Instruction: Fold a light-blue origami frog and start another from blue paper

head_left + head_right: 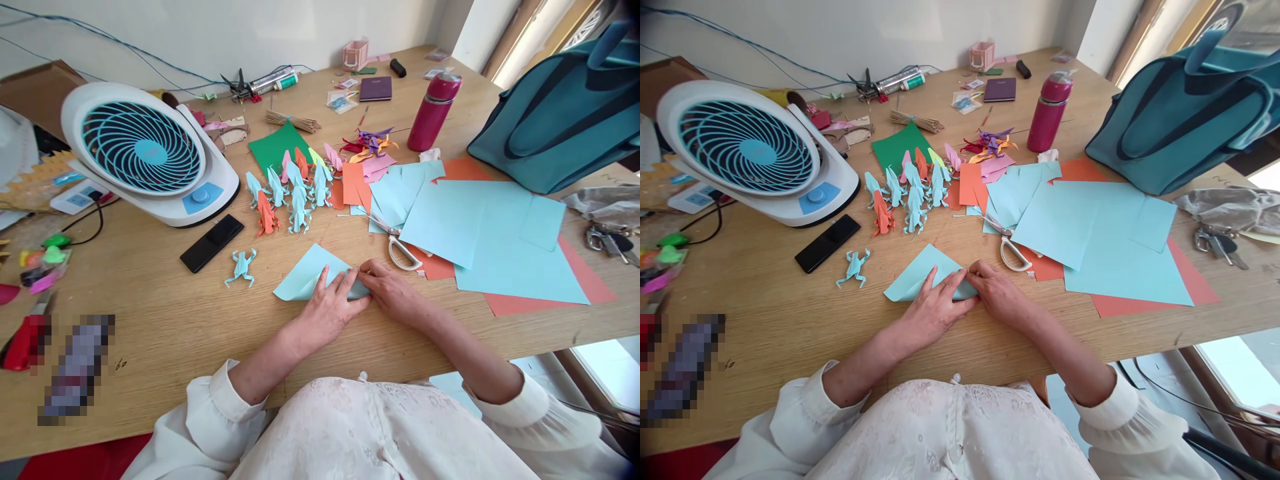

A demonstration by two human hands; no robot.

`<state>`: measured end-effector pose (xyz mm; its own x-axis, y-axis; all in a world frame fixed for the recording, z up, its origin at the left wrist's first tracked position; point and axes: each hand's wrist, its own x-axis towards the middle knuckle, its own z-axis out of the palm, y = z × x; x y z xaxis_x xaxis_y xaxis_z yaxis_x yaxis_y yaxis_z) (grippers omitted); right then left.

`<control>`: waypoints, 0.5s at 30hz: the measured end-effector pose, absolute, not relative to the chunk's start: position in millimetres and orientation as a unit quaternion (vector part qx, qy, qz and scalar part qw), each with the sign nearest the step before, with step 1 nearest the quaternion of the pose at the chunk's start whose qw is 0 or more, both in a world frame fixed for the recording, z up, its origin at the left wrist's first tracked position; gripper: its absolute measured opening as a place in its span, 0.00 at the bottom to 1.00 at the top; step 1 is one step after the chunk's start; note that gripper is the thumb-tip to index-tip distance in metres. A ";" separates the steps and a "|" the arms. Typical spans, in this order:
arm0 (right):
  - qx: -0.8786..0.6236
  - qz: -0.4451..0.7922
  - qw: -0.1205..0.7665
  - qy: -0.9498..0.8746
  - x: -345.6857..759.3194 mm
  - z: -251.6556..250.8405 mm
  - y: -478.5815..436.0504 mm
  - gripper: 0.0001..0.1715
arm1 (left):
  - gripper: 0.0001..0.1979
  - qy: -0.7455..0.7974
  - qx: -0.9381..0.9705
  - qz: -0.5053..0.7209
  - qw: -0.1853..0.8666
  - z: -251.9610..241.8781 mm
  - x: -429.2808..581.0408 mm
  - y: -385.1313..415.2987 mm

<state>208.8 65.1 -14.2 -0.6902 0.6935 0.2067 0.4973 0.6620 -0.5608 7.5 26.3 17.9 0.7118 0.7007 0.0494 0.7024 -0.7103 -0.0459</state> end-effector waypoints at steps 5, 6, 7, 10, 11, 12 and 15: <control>-0.338 0.221 0.213 -0.890 208.3 -18.3 64.8 0.20 | 0.13 -0.364 -0.930 -0.050 0.032 11.6 4.6 28.6; -0.339 0.218 0.213 -0.890 208.3 -18.7 64.5 0.20 | 0.11 -0.361 -0.931 -0.054 0.029 11.3 3.6 29.4; -0.339 0.217 0.212 -0.890 208.4 -19.0 64.1 0.20 | 0.10 -0.357 -0.932 -0.057 0.026 11.4 2.6 30.2; -0.342 0.217 0.207 -0.890 208.6 -18.6 63.1 0.21 | 0.11 -0.344 -0.937 -0.060 0.015 13.8 -0.7 32.5; -0.344 0.217 0.206 -0.890 208.7 -18.3 62.9 0.21 | 0.12 -0.340 -0.938 -0.060 0.012 14.6 -1.8 33.0; -0.345 0.217 0.205 -0.890 208.8 -17.9 62.7 0.21 | 0.12 -0.338 -0.939 -0.058 0.009 15.3 -2.8 33.4; -0.346 0.216 0.204 -0.890 208.5 -17.1 62.4 0.20 | 0.13 -0.337 -0.940 -0.055 0.002 15.2 -4.7 33.5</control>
<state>208.5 62.4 -17.1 -0.6768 0.7045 0.2137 0.5284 0.6670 -0.5253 -4.7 33.5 15.2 0.7668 0.6332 0.1055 0.6337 -0.7729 0.0333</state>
